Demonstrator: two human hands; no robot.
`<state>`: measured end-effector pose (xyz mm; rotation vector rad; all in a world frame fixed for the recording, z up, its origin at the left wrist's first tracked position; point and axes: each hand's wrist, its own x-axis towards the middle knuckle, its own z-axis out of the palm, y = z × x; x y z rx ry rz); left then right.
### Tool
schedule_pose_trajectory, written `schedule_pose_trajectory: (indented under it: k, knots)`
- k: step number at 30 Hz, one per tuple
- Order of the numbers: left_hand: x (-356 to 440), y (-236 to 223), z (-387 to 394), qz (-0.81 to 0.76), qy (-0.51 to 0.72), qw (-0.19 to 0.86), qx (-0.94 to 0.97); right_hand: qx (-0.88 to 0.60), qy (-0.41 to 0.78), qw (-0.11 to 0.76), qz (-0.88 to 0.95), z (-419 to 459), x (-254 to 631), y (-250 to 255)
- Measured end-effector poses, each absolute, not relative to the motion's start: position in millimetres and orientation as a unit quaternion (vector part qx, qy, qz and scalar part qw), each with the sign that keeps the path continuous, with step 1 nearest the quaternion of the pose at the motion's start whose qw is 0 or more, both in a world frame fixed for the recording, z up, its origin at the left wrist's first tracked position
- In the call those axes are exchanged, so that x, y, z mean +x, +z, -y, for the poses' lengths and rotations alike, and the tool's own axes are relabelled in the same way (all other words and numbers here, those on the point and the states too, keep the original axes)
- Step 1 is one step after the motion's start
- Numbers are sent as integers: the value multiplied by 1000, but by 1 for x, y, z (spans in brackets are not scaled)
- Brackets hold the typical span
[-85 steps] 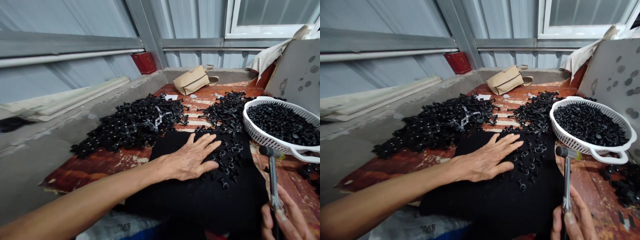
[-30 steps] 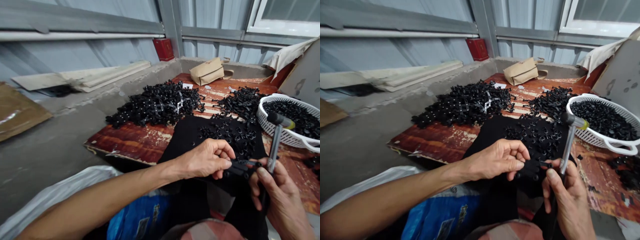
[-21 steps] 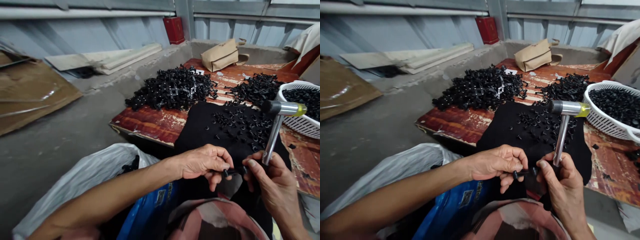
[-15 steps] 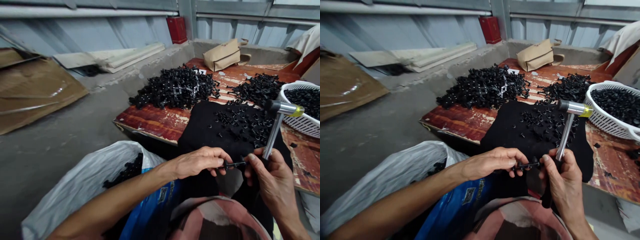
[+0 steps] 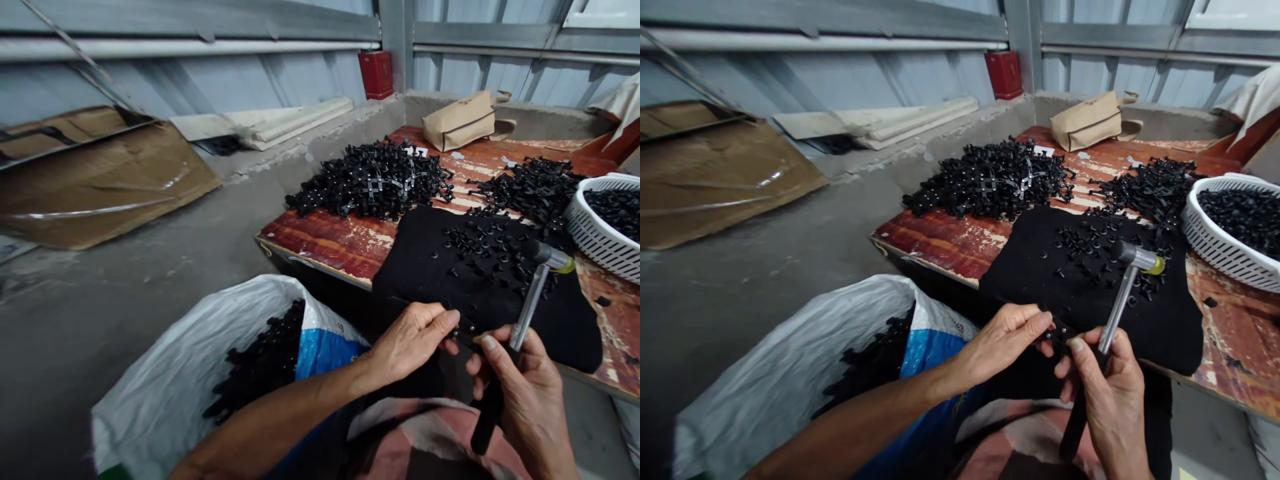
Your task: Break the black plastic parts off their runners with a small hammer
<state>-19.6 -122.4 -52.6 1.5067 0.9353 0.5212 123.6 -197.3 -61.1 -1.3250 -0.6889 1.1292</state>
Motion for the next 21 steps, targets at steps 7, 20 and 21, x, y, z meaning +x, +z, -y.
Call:
schedule_pose_trajectory:
  k: [7, 20, 21]
  knots:
    - [-21, -40, 116, -406, 231, 463, 753, -565, 496, 578, 317, 200, 115, -63]
    - [24, -19, 102, -319, 145, 489, 799, -611, 429, 546, 380, 218, 147, -70]
    - [27, -17, 98, -312, 136, 481, 808, -624, 411, 538, 390, 221, 156, -69]
